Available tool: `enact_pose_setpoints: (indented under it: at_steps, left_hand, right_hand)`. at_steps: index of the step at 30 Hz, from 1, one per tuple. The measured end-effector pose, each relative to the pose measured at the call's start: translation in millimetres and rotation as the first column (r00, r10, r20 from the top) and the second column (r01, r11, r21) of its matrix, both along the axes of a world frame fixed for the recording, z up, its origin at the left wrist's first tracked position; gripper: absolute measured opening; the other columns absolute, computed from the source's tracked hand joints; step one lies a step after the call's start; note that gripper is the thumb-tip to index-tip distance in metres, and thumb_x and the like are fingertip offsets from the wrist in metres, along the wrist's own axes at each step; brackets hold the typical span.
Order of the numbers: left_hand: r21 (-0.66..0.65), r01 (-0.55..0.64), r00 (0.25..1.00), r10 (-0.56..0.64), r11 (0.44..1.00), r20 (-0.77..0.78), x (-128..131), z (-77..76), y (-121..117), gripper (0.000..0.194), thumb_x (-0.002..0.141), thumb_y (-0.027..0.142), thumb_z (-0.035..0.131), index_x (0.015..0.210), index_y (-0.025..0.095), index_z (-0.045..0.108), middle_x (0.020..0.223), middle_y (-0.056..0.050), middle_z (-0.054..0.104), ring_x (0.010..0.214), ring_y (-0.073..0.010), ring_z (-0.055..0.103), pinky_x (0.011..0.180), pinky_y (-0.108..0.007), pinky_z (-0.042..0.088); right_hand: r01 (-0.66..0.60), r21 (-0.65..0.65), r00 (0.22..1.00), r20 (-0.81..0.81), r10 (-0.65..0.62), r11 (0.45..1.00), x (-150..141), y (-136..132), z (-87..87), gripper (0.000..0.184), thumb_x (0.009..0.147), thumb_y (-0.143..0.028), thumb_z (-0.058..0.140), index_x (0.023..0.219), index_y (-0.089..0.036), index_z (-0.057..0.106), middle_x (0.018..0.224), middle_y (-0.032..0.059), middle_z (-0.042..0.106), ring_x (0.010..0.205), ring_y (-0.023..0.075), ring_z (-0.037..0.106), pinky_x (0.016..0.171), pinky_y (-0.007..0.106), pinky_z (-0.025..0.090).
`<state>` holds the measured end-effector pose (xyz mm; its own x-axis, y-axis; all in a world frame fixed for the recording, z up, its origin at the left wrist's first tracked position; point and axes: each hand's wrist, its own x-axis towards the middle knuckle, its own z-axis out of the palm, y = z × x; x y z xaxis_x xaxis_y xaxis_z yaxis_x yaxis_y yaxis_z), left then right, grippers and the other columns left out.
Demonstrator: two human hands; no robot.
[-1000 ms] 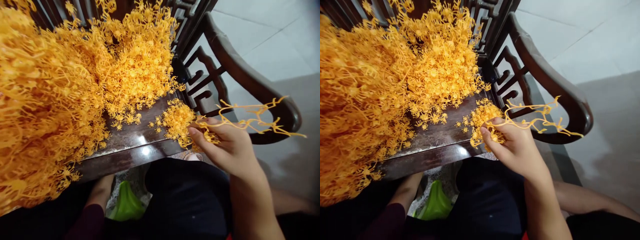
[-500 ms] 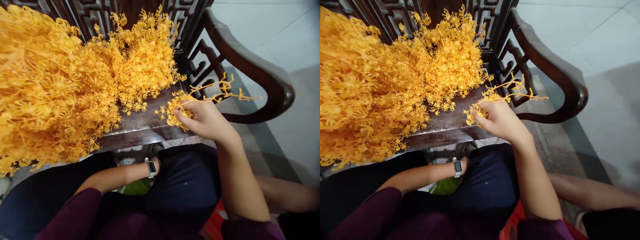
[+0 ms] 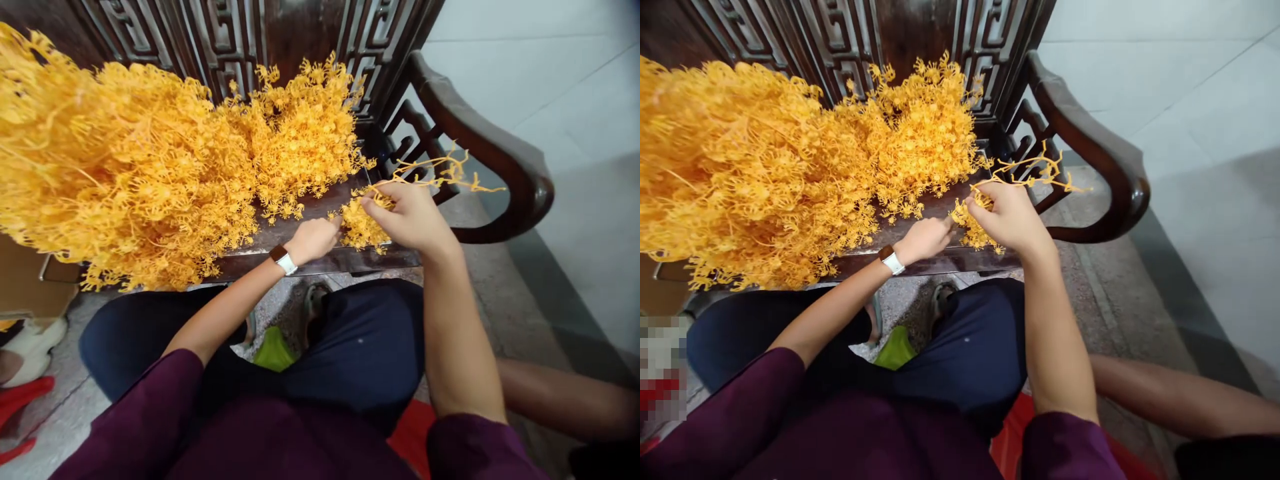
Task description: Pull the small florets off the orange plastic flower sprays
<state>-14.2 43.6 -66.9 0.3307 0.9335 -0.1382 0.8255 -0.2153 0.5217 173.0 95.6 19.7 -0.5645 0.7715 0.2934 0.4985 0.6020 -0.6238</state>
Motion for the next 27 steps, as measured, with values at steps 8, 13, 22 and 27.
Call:
enact_pose_setpoints:
  at_steps: [8,13,22,27]
  left_hand:
    - [-0.029,-0.074,0.976,0.078,0.997,0.202,-17.2,-34.1,17.2,0.038,0.111,0.024,0.038,0.145,0.011,0.05,0.117,-0.015,0.077,0.103,-0.0223,0.074,0.091,-0.034,0.056]
    - [-0.057,-0.003,0.986,0.013,0.998,0.165,-57.0,-42.0,20.3,0.028,0.105,0.029,0.054,0.12,0.012,0.07,0.112,-0.015,0.079,0.102,-0.0249,0.074,0.097,-0.039,0.056]
    - [0.124,-0.196,0.971,0.175,0.973,0.164,4.2,-89.1,78.7,0.067,0.11,0.041,0.043,0.164,0.003,0.035,0.175,-0.026,0.033,0.164,-0.0339,0.029,0.134,-0.049,0.024]
    - [0.131,-0.275,0.945,0.243,0.952,0.22,48.3,-103.6,119.3,0.077,0.11,0.052,0.037,0.168,0.002,0.029,0.177,-0.025,0.029,0.167,-0.0327,0.023,0.136,-0.046,0.017]
  right_hand:
    - [0.061,0.013,0.997,0.049,-0.061,0.998,2.6,3.4,-3.2,0.026,0.092,-0.033,0.063,0.07,-0.022,0.056,0.067,0.0015,0.058,0.065,0.018,0.047,0.064,0.034,0.035]
    - [0.07,-0.006,0.994,0.081,-0.069,0.998,5.3,6.3,-4.8,0.025,0.092,-0.03,0.062,0.07,-0.021,0.055,0.066,0.0001,0.056,0.064,0.0168,0.048,0.065,0.034,0.034]
    - [0.431,-0.021,0.84,-0.356,-0.41,0.902,13.0,33.8,-17.5,0.025,0.089,-0.02,0.063,0.065,-0.023,0.055,0.06,-0.0034,0.048,0.056,0.0137,0.042,0.059,0.032,0.034]
    - [0.426,-0.082,0.818,-0.39,-0.423,0.901,23.4,38.8,-21.5,0.025,0.087,-0.024,0.064,0.064,-0.021,0.058,0.061,-0.0033,0.051,0.058,0.013,0.044,0.059,0.031,0.034]
